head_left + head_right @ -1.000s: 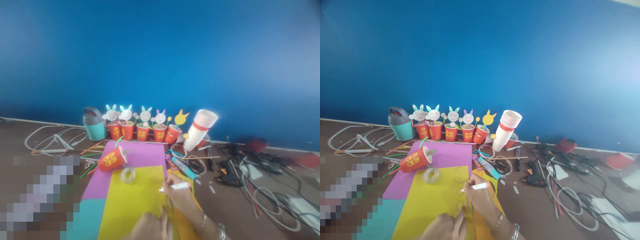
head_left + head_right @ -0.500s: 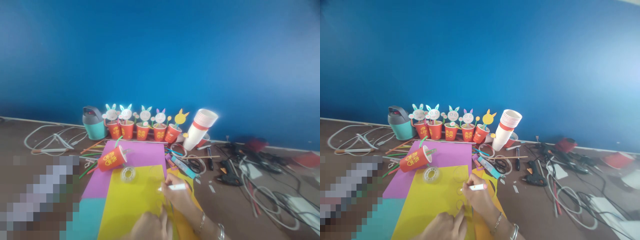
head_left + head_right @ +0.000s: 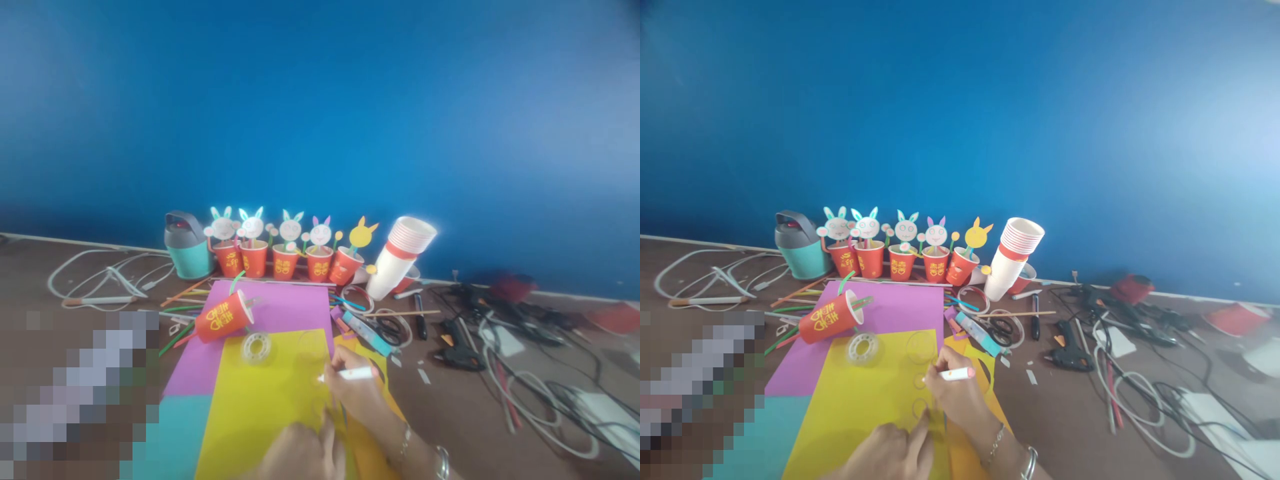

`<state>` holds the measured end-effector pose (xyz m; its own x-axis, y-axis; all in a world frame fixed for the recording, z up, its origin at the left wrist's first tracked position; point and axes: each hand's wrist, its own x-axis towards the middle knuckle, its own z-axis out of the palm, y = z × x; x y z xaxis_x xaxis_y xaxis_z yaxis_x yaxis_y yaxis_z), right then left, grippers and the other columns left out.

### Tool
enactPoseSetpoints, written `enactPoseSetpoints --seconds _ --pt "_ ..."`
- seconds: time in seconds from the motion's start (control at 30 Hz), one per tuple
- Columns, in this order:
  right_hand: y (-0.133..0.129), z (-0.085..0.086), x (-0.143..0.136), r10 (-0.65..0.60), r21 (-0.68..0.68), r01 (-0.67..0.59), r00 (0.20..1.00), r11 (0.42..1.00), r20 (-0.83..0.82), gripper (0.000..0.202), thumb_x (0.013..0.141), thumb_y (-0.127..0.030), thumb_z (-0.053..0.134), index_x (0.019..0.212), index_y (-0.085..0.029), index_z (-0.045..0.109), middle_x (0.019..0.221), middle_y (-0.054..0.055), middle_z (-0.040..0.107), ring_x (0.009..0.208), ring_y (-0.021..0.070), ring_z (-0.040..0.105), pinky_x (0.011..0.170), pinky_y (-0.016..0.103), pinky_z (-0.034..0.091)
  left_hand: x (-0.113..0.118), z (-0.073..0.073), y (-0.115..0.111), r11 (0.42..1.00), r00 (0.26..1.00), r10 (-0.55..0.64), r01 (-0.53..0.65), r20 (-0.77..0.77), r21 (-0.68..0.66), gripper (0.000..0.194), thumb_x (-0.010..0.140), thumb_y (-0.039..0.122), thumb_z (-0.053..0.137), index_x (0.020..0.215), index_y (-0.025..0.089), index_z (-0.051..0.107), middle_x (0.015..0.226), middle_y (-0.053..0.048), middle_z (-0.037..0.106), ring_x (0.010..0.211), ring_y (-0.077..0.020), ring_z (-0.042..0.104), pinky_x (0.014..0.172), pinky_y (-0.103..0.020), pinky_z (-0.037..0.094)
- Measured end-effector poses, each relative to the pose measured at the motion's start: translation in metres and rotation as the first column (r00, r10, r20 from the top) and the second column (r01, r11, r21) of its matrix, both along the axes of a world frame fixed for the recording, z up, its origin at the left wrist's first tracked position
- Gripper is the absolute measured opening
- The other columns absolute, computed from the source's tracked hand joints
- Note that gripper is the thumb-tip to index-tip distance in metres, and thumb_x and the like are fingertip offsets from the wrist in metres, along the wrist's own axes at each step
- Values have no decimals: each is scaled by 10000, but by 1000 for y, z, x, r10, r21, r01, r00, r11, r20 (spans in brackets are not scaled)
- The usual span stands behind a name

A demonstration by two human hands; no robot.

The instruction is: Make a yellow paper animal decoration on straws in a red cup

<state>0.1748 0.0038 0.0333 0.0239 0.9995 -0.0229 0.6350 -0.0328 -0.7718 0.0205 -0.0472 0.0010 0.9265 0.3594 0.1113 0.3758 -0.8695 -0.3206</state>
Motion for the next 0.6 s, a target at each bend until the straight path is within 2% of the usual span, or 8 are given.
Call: enactPoseSetpoints --seconds 0.2,0.33,0.43,0.6 --pt "-1 2 -1 -8 -34 8 1000 999 12 204 685 -265 492 551 -239 341 483 -69 389 470 107 408 445 206 321 2 -7 -1 1000 998 5 -6 66 15 227 911 160 479 1009 89 670 934 -204 742 434 -110 531 366 -227 300" --pt "-2 3 -2 -9 -54 9 1000 998 2 205 695 -260 500 550 -244 355 475 -64 420 464 114 448 435 205 326 1 -6 -1 1000 998 2 -2 55 14 241 916 149 469 1038 97 670 948 -198 742 434 -105 530 372 -228 313" --pt "-1 1 -2 -7 -44 7 1000 999 1 213 711 -253 494 553 -247 351 476 -56 442 470 118 461 437 205 335 1 -5 -1 1000 997 7 -10 75 29 228 914 145 464 987 108 677 936 -181 746 422 -114 532 352 -243 312" --pt "1 -3 -1 -43 -11 43 999 999 10 226 716 -243 491 555 -246 333 483 -62 406 480 116 437 451 200 351 1 -3 -1 1000 995 12 -14 100 18 228 930 170 451 974 118 669 939 -164 747 435 -124 553 342 -247 315"
